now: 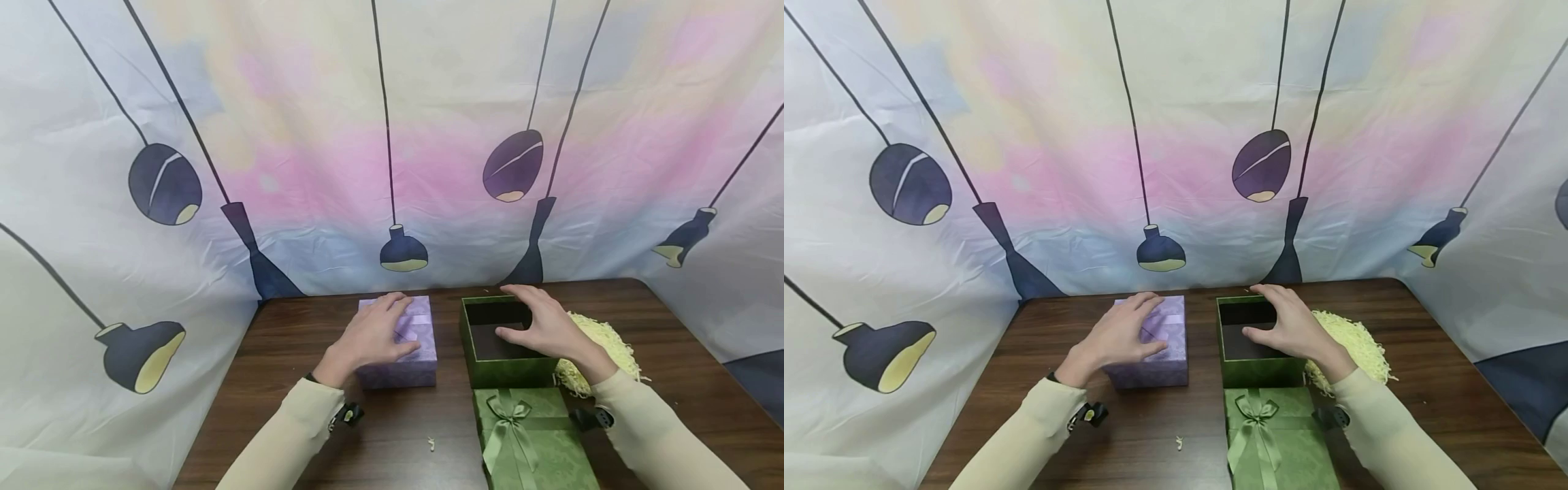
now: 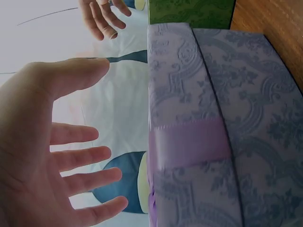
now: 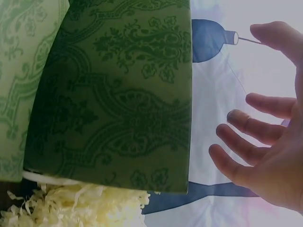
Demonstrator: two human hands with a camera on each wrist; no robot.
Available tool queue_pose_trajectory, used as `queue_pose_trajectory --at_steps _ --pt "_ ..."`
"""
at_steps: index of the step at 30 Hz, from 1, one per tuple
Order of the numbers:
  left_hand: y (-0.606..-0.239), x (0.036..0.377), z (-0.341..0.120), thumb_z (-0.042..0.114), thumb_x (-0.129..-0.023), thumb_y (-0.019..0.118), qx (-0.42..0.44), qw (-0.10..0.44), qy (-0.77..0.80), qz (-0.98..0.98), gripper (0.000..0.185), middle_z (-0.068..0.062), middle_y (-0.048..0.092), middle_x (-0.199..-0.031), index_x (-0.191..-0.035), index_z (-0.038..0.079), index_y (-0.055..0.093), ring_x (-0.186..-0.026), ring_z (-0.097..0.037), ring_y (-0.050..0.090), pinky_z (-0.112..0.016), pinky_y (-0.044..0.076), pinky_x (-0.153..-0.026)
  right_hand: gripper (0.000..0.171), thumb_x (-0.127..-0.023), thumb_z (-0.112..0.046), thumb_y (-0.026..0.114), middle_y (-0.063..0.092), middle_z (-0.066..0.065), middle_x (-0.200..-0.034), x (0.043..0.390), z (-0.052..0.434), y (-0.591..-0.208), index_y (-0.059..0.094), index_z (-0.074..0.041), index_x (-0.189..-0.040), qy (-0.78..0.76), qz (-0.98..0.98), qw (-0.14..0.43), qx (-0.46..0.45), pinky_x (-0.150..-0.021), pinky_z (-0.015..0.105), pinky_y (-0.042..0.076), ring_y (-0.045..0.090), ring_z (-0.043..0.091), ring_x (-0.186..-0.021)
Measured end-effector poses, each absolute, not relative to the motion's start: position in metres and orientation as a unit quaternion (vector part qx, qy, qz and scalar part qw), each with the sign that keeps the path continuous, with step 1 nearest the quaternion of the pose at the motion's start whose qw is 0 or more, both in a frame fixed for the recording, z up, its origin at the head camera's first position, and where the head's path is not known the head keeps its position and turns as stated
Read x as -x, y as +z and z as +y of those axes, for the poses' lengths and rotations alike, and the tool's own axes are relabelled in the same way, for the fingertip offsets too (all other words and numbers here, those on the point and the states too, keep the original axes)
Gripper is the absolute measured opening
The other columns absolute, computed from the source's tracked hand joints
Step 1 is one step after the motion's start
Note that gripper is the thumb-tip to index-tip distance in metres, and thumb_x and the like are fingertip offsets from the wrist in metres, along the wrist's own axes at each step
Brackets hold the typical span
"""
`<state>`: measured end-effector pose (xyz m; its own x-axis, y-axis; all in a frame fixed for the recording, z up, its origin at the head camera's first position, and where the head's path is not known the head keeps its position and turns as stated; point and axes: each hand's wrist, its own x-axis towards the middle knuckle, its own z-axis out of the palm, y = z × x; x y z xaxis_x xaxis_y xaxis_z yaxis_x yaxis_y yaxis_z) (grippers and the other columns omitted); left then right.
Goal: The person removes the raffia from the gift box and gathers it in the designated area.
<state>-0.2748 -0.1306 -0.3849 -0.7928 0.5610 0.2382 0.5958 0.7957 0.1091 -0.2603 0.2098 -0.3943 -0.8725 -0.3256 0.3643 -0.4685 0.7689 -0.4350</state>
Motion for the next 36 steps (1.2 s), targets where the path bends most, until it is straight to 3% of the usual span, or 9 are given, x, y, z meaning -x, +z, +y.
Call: queue_pose_trajectory --at_steps 7,25,36 --pt "-0.382 0.274 -0.149 0.052 -0.079 0.072 0.284 0.096 -0.116 -0.947 0.081 -0.008 0.046 -0.145 -0.144 0.013 0.045 -0.133 -0.028 0.045 -0.052 0.042 -0.105 0.075 -0.077 -0.043 0.079 0.053 0.014 -0.138 0.265 0.201 -0.394 0.051 -0.011 -0.139 0.269 -0.926 0.138 -0.225 -0.097 0.058 0.043 0.048 0.037 -0.126" --pt "-0.389 0.280 -0.184 0.030 -0.078 0.071 0.278 0.101 -0.185 -0.937 0.062 -0.012 0.051 -0.135 -0.131 0.002 0.055 -0.127 -0.028 0.049 -0.043 0.042 -0.107 0.069 -0.079 -0.036 0.078 0.056 0.012 -0.133 0.273 0.173 -0.392 0.052 -0.010 -0.137 0.305 -0.910 0.123 -0.253 -0.086 0.048 0.052 0.060 0.033 -0.109" --pt "-0.394 0.282 -0.196 0.028 -0.080 0.072 0.263 0.093 -0.202 -0.939 0.060 -0.013 0.052 -0.131 -0.130 0.001 0.055 -0.122 -0.027 0.051 -0.042 0.044 -0.105 0.063 -0.082 -0.030 0.077 0.057 0.013 -0.130 0.279 0.159 -0.392 0.053 -0.009 -0.136 0.336 -0.899 0.108 -0.259 -0.085 0.045 0.055 0.065 0.031 -0.102"
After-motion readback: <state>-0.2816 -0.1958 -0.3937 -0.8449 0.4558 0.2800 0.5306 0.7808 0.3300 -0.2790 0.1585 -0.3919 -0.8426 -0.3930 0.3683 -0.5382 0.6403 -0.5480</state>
